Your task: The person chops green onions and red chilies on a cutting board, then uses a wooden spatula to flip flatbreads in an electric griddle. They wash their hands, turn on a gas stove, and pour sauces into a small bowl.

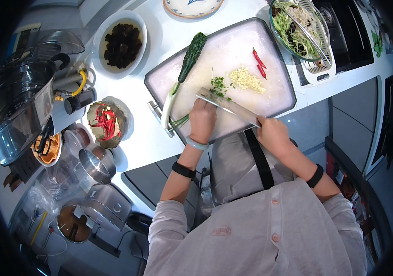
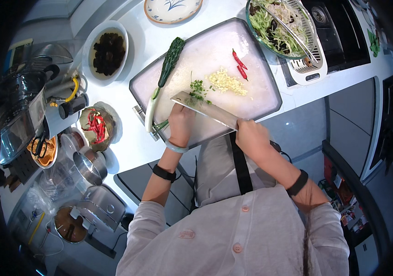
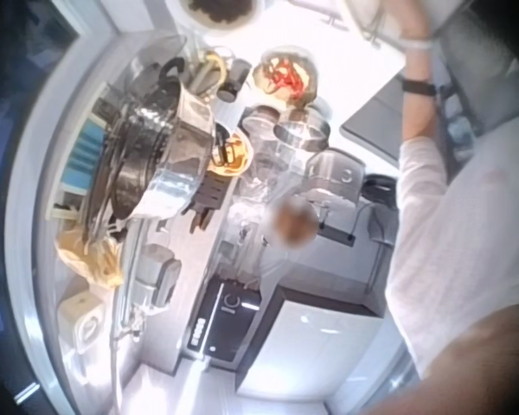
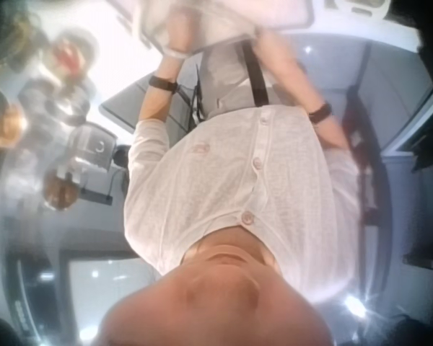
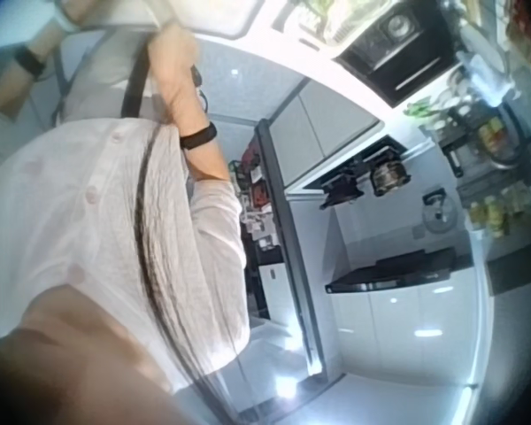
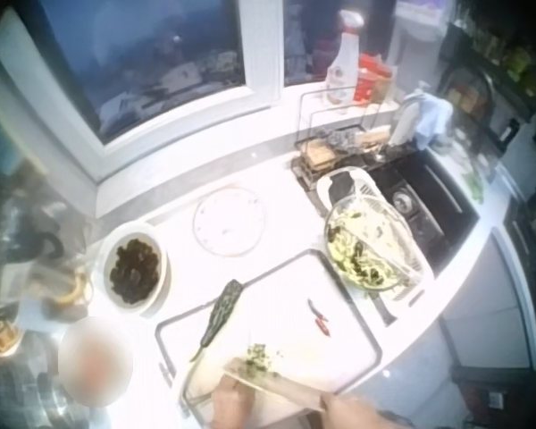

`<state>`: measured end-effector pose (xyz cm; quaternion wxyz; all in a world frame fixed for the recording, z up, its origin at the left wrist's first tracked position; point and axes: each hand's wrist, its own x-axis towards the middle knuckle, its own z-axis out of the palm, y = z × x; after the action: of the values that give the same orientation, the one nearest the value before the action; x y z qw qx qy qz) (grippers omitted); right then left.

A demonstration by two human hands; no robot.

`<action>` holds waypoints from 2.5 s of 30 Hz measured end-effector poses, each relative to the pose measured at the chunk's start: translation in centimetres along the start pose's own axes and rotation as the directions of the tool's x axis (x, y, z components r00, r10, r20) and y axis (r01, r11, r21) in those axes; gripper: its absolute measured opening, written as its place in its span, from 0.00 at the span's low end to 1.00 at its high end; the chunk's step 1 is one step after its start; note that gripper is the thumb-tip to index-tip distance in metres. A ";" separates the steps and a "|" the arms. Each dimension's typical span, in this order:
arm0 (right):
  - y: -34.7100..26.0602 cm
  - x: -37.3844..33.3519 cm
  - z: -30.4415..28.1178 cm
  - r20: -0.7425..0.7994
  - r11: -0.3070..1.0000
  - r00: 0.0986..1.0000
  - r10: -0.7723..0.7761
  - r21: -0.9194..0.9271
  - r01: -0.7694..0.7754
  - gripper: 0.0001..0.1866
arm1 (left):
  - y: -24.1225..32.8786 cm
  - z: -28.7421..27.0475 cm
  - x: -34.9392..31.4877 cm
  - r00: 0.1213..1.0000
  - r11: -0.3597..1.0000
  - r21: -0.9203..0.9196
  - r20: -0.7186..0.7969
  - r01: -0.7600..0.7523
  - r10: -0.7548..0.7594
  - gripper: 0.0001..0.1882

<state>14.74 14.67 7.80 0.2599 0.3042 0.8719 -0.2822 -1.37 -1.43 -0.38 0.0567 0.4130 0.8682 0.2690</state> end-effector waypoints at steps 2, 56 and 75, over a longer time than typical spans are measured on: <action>-0.4 1.7 0.3 -0.007 0.999 1.000 0.004 0.033 -0.004 0.06 | 0.5 -0.2 -0.1 1.000 1.000 0.000 0.023 -0.008 0.008 0.10; 0.0 -0.6 -0.6 -0.032 0.993 0.993 -0.115 0.023 0.116 0.06 | -0.8 -0.3 -1.9 0.996 0.999 0.019 -0.078 0.044 -0.042 0.11; -1.9 1.6 -0.2 -0.050 0.981 0.989 -0.140 0.131 0.145 0.07 | -0.1 -1.5 -2.2 0.999 0.999 -0.046 -0.046 -0.003 0.001 0.08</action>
<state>12.35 14.17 7.55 0.2002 0.2634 0.8756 -0.3519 -0.49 -3.82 0.56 0.0460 0.4064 0.8624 0.2983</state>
